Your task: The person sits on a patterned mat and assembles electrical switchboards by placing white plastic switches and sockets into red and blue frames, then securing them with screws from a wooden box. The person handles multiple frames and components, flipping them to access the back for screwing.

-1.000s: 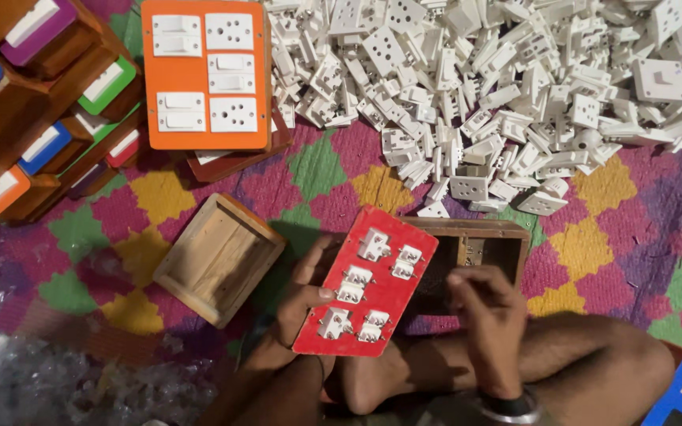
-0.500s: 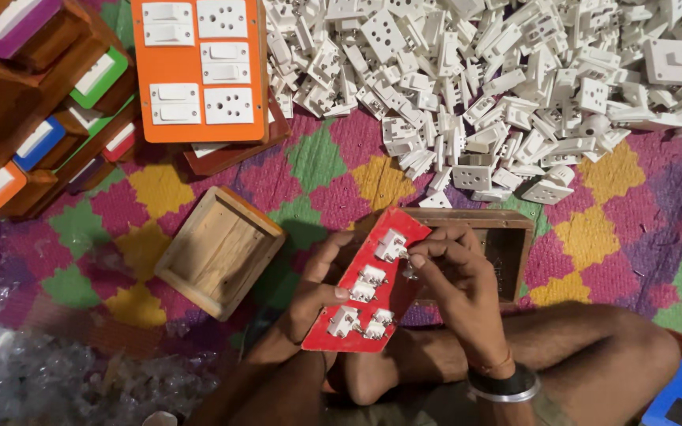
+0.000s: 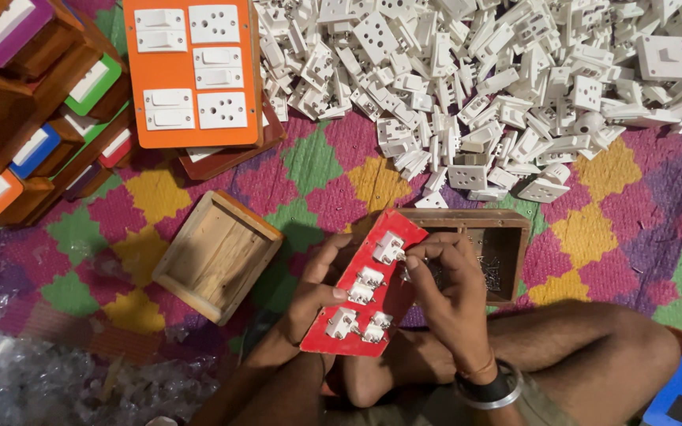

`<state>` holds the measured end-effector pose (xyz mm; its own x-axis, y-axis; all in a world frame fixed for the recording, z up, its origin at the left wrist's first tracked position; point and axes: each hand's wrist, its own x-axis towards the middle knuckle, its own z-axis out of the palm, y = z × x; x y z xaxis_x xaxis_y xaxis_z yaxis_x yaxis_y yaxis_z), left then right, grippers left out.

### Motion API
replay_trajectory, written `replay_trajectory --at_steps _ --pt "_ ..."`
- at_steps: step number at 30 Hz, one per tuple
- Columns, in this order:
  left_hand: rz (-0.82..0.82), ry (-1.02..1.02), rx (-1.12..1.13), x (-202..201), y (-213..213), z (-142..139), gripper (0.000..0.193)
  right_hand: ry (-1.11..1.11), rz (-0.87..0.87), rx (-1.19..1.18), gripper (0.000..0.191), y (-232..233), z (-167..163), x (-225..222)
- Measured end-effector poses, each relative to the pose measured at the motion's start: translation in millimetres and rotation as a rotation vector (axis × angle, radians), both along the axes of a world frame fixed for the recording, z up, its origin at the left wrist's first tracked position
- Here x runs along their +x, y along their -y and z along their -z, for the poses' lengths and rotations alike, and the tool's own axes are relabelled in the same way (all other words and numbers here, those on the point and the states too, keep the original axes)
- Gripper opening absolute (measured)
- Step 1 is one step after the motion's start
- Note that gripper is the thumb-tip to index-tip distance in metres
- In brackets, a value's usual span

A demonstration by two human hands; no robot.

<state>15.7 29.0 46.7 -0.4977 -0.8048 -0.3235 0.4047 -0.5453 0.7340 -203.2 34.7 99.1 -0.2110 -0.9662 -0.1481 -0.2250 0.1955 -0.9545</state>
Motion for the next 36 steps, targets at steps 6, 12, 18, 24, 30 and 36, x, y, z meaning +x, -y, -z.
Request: replay_trajectory --at_steps 6,12,18,24,30,36 --pt "-0.024 -0.082 0.118 -3.5 0.5 -0.6 0.083 -0.293 0.024 -0.201 0.008 -1.1 -10.1 9.9" --pt "-0.05 -0.141 0.153 -5.1 0.7 -1.0 0.084 -0.387 0.056 -0.249 0.013 -4.2 -9.8 18.8" --pt "-0.019 -0.145 0.069 -4.7 4.5 -9.9 0.081 -0.527 -0.002 -0.367 0.022 -4.8 -6.1 18.0" --pt "-0.076 -0.156 0.186 -7.3 7.9 -19.5 0.083 -0.276 0.041 -0.268 0.03 -9.1 -5.6 19.6" --pt "-0.081 -0.139 0.158 -10.3 7.3 -20.3 0.082 -0.286 0.05 -0.248 0.033 -11.7 -4.5 16.1" --pt "-0.089 -0.154 0.255 -12.9 8.5 -25.0 0.084 -0.238 0.027 -0.228 0.045 -14.4 -2.3 12.5"
